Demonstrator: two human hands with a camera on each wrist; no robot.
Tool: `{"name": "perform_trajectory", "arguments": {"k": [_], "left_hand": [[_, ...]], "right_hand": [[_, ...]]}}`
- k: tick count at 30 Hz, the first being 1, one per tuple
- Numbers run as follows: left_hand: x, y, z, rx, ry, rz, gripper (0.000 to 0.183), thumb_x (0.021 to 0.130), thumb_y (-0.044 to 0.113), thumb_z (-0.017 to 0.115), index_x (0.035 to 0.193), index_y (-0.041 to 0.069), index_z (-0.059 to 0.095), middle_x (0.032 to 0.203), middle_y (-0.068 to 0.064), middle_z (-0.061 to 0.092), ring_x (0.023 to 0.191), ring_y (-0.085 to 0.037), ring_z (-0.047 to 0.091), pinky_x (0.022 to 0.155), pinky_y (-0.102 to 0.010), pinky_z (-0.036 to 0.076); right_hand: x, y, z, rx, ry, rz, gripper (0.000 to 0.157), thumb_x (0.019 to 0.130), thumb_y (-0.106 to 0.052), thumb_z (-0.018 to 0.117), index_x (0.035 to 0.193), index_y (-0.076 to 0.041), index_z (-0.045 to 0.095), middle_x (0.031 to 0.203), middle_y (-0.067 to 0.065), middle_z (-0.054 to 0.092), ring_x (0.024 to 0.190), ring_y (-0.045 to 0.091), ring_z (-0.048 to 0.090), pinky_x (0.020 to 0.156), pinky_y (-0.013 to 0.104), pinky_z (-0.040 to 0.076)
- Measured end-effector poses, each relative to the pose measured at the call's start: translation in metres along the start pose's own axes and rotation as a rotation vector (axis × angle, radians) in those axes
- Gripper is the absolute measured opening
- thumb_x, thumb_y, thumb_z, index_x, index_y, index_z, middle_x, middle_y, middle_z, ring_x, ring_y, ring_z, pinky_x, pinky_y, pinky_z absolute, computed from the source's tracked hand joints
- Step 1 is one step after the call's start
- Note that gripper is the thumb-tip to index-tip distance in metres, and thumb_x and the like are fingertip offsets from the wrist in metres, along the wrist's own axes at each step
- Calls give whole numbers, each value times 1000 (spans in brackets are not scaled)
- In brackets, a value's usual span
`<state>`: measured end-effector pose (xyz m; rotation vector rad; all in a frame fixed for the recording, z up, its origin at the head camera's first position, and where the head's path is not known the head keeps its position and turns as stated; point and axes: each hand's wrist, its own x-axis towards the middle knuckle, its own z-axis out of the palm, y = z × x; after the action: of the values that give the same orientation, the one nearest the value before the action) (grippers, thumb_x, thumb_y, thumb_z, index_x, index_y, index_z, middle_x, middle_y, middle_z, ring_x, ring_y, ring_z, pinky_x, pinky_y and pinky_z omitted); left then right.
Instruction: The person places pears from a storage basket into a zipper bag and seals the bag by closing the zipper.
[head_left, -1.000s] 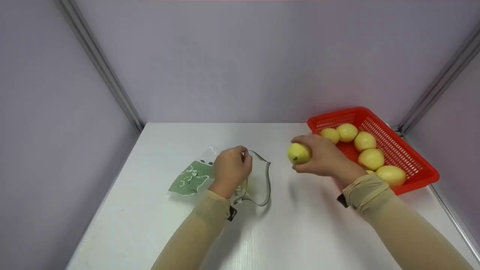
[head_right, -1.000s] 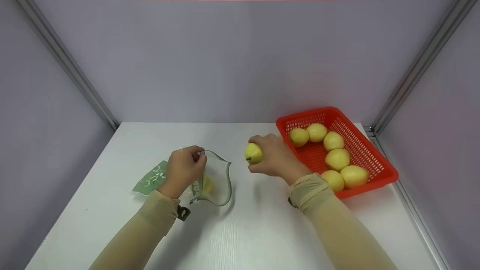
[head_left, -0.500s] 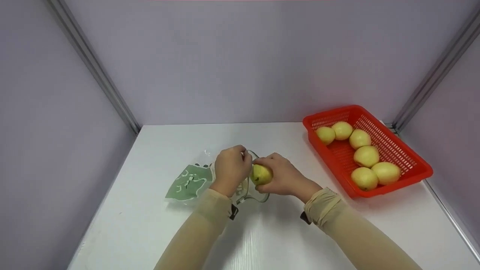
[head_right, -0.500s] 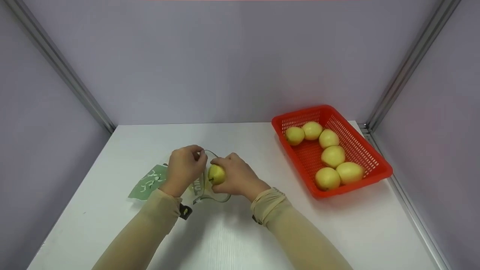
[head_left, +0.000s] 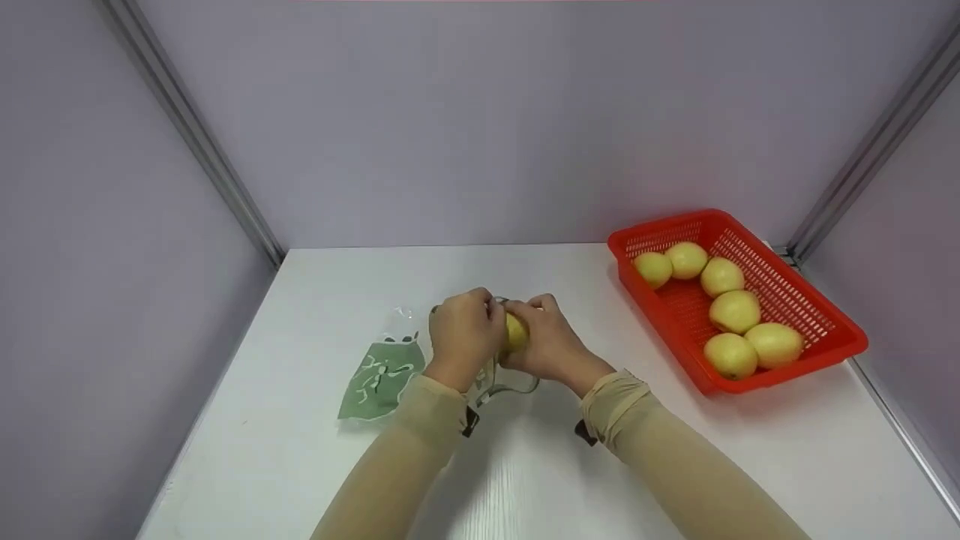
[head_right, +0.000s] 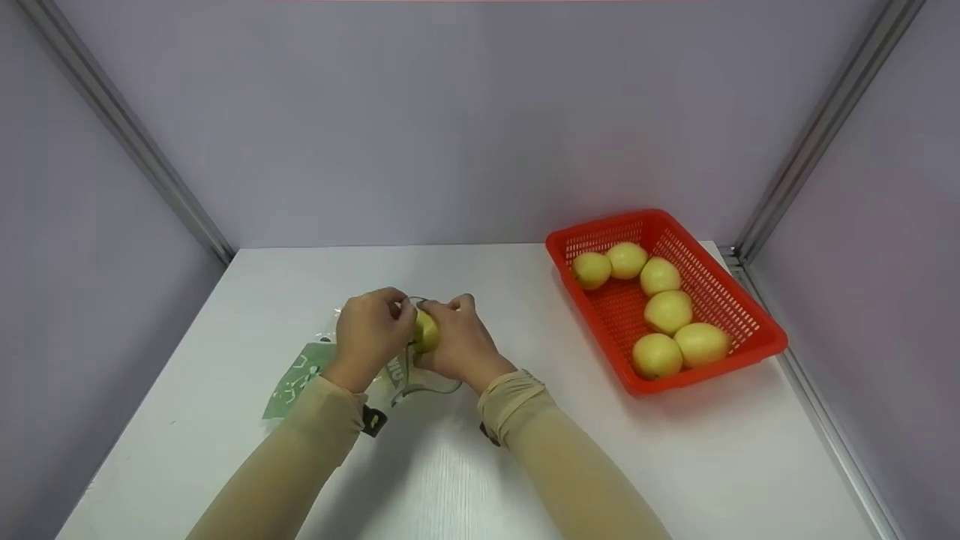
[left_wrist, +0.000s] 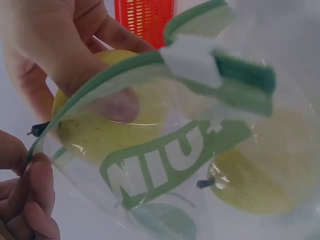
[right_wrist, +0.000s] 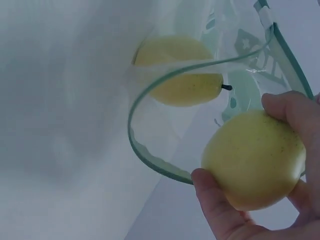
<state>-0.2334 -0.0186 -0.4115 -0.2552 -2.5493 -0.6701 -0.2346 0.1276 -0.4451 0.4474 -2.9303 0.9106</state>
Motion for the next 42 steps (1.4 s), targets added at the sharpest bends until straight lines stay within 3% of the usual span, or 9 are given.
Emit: {"name": "perform_trajectory", "arguments": {"k": [5, 8, 16, 23, 34, 42], "left_hand": [[1, 1, -1, -21, 6, 2, 16, 86, 21, 65, 80, 8, 74, 68, -2, 70, 54, -14, 60, 53, -33, 49], [1, 1, -2, -45, 1, -2, 16, 86, 19, 63, 79, 8, 73, 65, -2, 68, 49, -11, 54, 46, -29, 44], [-1, -3, -6, -37, -4, -15, 17, 87, 19, 61, 83, 8, 74, 67, -1, 69, 49, -9, 53, 44, -26, 43], [-3, -4, -5, -27, -4, -16, 19, 87, 20, 60, 86, 9, 74, 67, 0, 69, 50, -8, 54, 45, -25, 44], [-6, -8, -1, -64, -3, -12, 18, 87, 20, 60, 87, 10, 74, 68, 1, 69, 52, -7, 57, 46, -24, 44], [-9, -8, -3, -72, -21, -17, 18, 88, 21, 59, 88, 10, 74, 69, 2, 69, 53, -6, 56, 47, -23, 45]], "right_hand": [[4, -7, 8, 32, 29, -21, 69, 75, -23, 81, 137, -29, 51, 120, 8, 50, 108, 22, 49, 82, 35, 53], [5, -9, 13, 45, 32, -76, 60, 81, -13, 74, 136, -23, 52, 117, 7, 52, 103, 21, 55, 81, 31, 52], [-2, 6, 5, -14, 46, -143, 47, 85, -2, 64, 130, -17, 60, 117, 4, 61, 102, 20, 59, 87, 37, 50], [-6, 22, -21, -17, 57, -101, 41, 85, -10, 66, 125, -17, 64, 120, 5, 62, 104, 24, 61, 78, 33, 56], [3, 49, -80, -106, -8, -39, 50, 86, -28, 66, 134, -18, 56, 132, 9, 56, 117, 29, 53, 99, 49, 44], [8, 96, -141, -92, -23, 152, 59, 88, -30, 65, 142, -17, 46, 141, 10, 45, 124, 32, 42, 97, 55, 44]]}}
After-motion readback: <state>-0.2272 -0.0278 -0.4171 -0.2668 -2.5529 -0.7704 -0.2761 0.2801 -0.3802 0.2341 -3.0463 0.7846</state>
